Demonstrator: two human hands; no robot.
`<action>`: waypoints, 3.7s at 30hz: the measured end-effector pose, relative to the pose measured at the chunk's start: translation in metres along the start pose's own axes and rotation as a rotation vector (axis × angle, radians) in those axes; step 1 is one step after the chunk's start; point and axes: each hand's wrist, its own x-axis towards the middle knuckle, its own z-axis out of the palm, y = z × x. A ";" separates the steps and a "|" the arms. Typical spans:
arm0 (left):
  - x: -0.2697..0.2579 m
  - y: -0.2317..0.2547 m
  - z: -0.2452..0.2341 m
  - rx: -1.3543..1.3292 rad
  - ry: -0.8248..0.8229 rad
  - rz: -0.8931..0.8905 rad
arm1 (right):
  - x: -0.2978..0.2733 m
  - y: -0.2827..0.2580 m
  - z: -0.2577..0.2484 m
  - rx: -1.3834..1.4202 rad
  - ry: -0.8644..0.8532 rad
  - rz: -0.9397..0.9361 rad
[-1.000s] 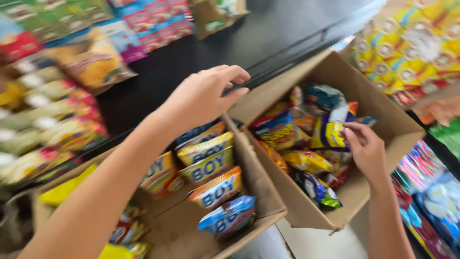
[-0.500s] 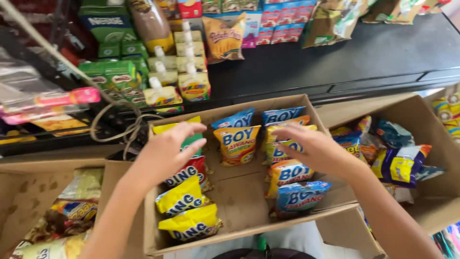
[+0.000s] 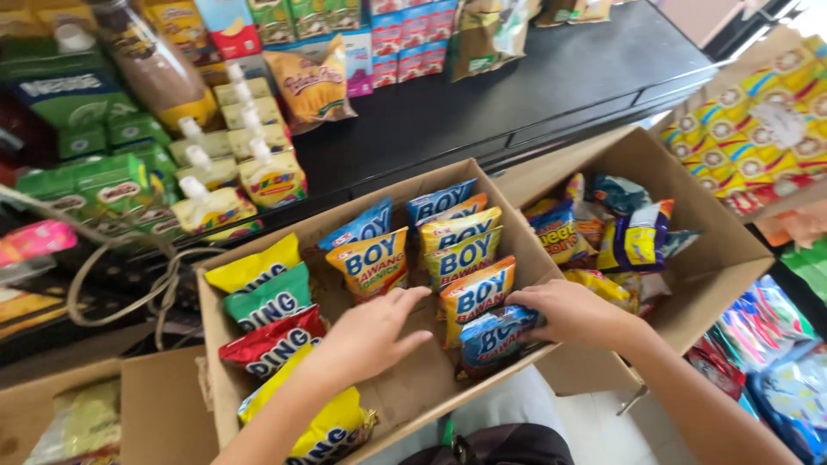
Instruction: Organizing and sorting various snack bags into different cardboard boxes in a store.
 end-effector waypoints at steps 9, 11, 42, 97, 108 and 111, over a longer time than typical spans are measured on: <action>0.031 0.027 0.069 -0.092 -0.138 -0.227 | -0.007 0.001 -0.006 0.150 0.083 -0.038; 0.027 0.037 0.055 -0.050 -0.111 -0.244 | -0.017 0.000 -0.026 0.196 0.105 -0.048; -0.057 -0.075 -0.028 -0.837 1.249 -0.250 | 0.418 -0.016 -0.129 -0.498 1.056 -0.231; 0.051 -0.057 0.004 0.647 0.230 -0.317 | 0.051 0.025 -0.024 1.227 0.492 -0.045; 0.045 -0.074 0.007 0.401 0.233 -0.266 | 0.070 0.035 -0.024 1.385 0.459 0.040; 0.039 -0.035 -0.038 0.320 0.241 -0.334 | 0.086 0.042 -0.035 1.461 0.405 0.064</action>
